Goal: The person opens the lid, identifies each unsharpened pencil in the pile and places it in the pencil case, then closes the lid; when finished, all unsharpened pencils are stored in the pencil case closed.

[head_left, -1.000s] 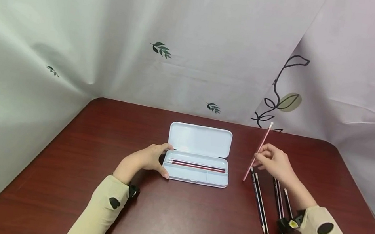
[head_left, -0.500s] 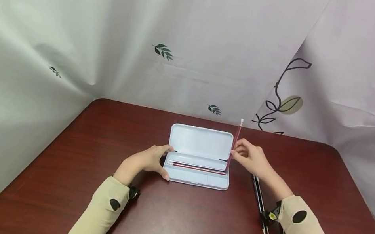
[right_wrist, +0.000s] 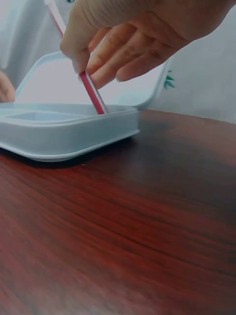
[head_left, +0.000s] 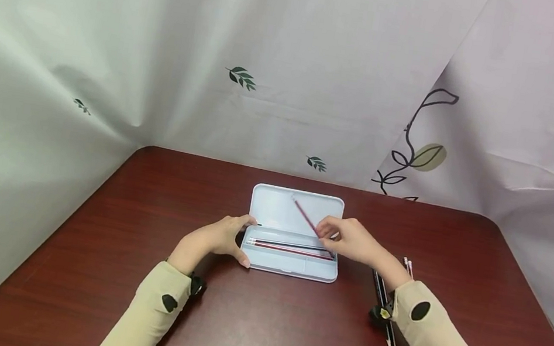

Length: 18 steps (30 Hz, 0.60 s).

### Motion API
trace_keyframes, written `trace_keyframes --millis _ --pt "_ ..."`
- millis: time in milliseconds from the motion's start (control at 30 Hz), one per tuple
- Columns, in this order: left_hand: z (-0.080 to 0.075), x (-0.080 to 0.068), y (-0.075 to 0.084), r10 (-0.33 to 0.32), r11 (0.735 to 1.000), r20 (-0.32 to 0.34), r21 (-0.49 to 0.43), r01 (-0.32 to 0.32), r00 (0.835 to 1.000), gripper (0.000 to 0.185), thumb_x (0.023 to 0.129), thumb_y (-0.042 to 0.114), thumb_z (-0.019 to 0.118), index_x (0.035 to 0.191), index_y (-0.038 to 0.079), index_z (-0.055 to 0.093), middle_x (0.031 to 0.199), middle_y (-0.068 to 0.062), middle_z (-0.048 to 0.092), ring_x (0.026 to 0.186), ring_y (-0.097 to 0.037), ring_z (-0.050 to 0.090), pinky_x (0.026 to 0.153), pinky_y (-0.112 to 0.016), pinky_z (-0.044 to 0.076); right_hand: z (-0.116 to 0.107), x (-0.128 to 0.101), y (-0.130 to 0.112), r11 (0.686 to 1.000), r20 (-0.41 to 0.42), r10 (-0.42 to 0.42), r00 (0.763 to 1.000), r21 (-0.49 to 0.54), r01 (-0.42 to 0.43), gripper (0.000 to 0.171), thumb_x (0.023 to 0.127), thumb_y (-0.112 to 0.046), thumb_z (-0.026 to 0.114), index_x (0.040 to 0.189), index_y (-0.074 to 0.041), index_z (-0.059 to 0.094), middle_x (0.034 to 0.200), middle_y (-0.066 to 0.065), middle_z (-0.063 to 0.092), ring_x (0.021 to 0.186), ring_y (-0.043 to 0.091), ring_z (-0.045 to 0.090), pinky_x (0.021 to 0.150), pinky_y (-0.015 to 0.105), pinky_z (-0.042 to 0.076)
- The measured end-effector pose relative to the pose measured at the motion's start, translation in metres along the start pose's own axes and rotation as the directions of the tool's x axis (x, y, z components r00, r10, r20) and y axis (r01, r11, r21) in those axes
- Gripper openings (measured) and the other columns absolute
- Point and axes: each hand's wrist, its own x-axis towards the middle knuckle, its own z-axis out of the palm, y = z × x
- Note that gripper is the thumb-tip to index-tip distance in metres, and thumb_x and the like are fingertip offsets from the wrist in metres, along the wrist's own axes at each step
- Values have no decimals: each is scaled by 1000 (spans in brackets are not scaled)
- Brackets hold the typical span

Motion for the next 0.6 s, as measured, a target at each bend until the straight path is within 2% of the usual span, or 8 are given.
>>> trace_keyframes --millis 233,600 --pt "2 -3 0 -16 1000 -6 -8 16 1000 90 57 27 90 131 5 44 132 -16 51 123 -25 48 101 -40 39 12 10 -6 983 127 -49 991 -168 71 13 82 -13 67 94 -15 70 83 -7 69 76 3 62 67 23 50" --pt "2 -3 -2 11 1000 -28 4 -11 1000 88 56 27 90 129 7 46 128 -15 54 119 -24 50 99 -40 40 17 13 -10 963 194 -88 977 -233 133 11 81 -15 71 91 -14 75 84 -8 71 74 1 62 69 25 51"
